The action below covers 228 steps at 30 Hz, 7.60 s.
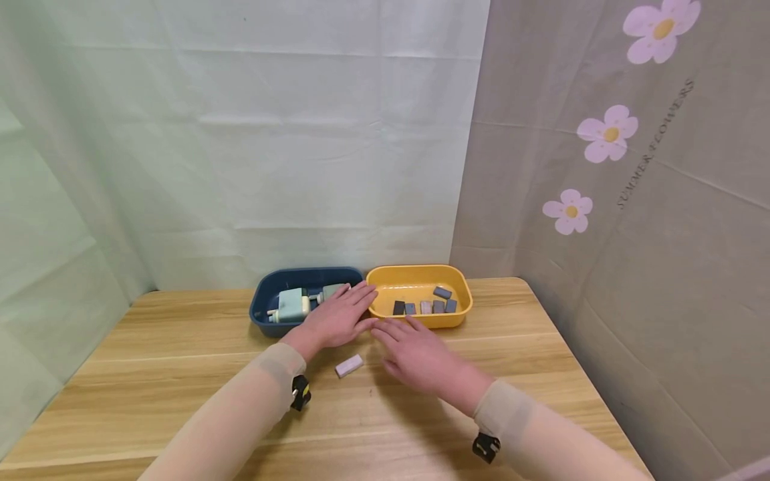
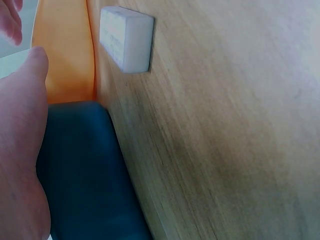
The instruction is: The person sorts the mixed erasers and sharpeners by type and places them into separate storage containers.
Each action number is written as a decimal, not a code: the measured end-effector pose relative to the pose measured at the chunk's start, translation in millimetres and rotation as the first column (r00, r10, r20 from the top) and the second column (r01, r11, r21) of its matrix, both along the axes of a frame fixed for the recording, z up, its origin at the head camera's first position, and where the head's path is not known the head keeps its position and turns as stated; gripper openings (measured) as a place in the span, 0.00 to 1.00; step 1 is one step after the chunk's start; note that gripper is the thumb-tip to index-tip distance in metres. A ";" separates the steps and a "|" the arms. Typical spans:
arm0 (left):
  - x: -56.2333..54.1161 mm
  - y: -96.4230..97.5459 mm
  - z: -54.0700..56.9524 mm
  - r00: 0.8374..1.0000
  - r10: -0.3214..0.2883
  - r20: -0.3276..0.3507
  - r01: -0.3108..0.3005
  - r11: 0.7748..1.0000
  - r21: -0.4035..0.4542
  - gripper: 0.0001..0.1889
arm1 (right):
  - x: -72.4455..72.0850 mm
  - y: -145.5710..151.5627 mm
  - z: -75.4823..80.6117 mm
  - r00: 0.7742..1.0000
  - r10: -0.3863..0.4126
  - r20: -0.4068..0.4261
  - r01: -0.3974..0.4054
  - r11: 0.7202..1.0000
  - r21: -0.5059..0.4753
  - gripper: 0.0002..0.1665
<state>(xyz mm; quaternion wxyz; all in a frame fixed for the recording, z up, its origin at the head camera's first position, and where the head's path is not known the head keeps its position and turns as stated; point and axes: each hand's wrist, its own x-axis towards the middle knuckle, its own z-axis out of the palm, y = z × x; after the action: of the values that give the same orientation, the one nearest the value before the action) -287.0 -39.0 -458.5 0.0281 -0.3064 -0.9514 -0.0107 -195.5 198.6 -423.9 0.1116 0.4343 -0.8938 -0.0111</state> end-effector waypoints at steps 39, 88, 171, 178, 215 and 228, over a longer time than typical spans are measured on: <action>-1.7 -0.4 -0.3 1.000 -0.006 0.022 0.006 0.999 0.035 0.42 | -6.6 -44.1 -33.9 0.994 0.025 0.107 -0.041 0.988 0.147 0.31; -1.8 -0.9 -1.0 1.000 0.011 0.019 -0.011 1.000 0.017 0.43 | 11.0 -5.8 -24.5 0.995 -0.010 0.099 0.008 1.000 0.020 0.18; 0.2 1.5 2.3 1.000 0.010 0.029 -0.010 1.000 -0.012 0.42 | -92.9 48.8 31.3 0.964 -0.265 0.020 0.265 0.951 -0.157 0.12; -0.1 1.1 0.7 1.000 0.011 0.022 -0.010 1.000 -0.018 0.43 | -103.3 45.2 31.9 0.949 -0.306 0.068 0.313 0.939 -0.141 0.12; 3.4 2.1 5.1 1.000 0.001 0.012 -0.001 1.000 -0.010 0.42 | -132.6 36.2 24.2 0.893 -0.419 0.166 0.431 0.901 -0.046 0.12; 2.3 4.9 2.2 1.000 -0.016 0.014 0.017 1.000 -0.013 0.42 | -135.7 39.1 18.6 0.859 -0.455 0.233 0.462 0.886 0.029 0.33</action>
<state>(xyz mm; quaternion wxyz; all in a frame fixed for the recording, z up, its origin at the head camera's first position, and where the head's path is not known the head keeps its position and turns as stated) -284.7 -34.1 -456.3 0.0194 -0.3143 -0.9491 -0.0071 -331.3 237.7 -405.3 0.0059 0.2058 -0.9782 0.0265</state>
